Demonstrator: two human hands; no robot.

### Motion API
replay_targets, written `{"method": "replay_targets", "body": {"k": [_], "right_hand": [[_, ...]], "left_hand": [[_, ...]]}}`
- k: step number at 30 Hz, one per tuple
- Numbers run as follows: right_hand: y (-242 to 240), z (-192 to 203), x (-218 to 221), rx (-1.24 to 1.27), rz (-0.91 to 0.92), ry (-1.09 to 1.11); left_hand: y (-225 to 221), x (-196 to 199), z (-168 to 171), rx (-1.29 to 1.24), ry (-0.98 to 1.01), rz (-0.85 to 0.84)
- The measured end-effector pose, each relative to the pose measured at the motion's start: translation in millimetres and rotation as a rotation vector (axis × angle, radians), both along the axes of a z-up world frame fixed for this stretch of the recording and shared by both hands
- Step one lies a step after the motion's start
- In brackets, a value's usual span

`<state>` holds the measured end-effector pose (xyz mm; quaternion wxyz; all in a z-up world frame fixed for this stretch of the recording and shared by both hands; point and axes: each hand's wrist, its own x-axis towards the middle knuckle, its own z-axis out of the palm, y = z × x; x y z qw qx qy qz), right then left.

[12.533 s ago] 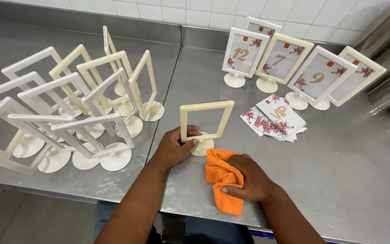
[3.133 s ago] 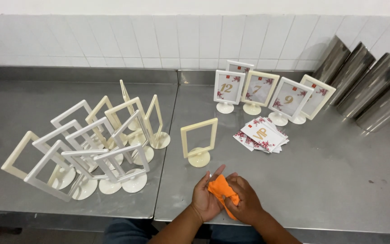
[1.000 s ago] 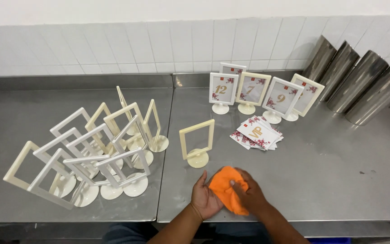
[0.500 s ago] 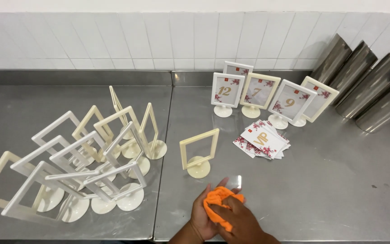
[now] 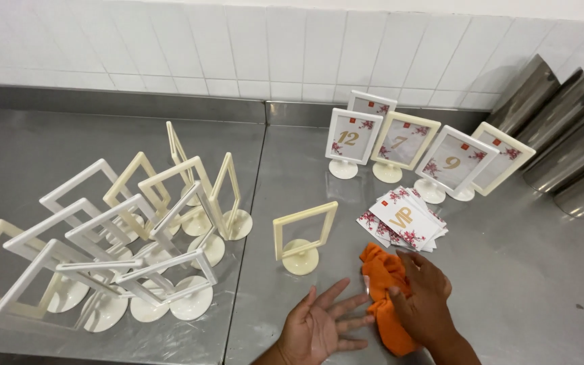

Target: Assembling table signs by wiping plastic frames with a cloth and inserting printed cards into them.

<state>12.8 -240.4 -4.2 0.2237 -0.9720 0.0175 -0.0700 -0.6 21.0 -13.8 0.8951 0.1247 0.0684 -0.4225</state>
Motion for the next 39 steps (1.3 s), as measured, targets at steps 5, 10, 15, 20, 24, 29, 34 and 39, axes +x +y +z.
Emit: {"method": "replay_targets", "body": {"k": [5, 10, 15, 20, 24, 29, 34, 39], "right_hand": [[50.7, 72.5, -3.5, 0.677, 0.173, 0.377], [51.6, 77.4, 17.3, 0.806, 0.134, 0.330], [28.2, 133.8, 43.3, 0.897, 0.214, 0.010], [48.4, 182.1, 79.4, 1.039, 0.235, -0.481], [69.5, 181.6, 110.0, 1.166, 0.382, -0.471], [87.7, 175.5, 121.1, 1.070, 0.458, -0.379], [87.9, 169.7, 130.3, 1.048, 0.458, -0.371], [84.5, 165.0, 136.2, 1.055, 0.441, -0.376]], "left_hand": [[10.5, 1.5, 25.7, 0.147, -0.188, 0.000], [14.4, 7.7, 21.4, 0.291, -0.427, 0.205], [35.6, 6.3, 31.3, 0.948, -1.074, 0.990], [45.5, 41.9, 23.9, 1.665, -1.044, 0.871], [49.3, 60.9, 34.5, 1.478, -0.857, 0.535], [55.5, 70.6, 6.8, 1.493, -0.990, 0.487], [56.4, 74.3, 0.9, 1.493, -0.995, 0.523], [56.9, 75.0, 8.1, 1.492, -0.959, 0.455]]}}
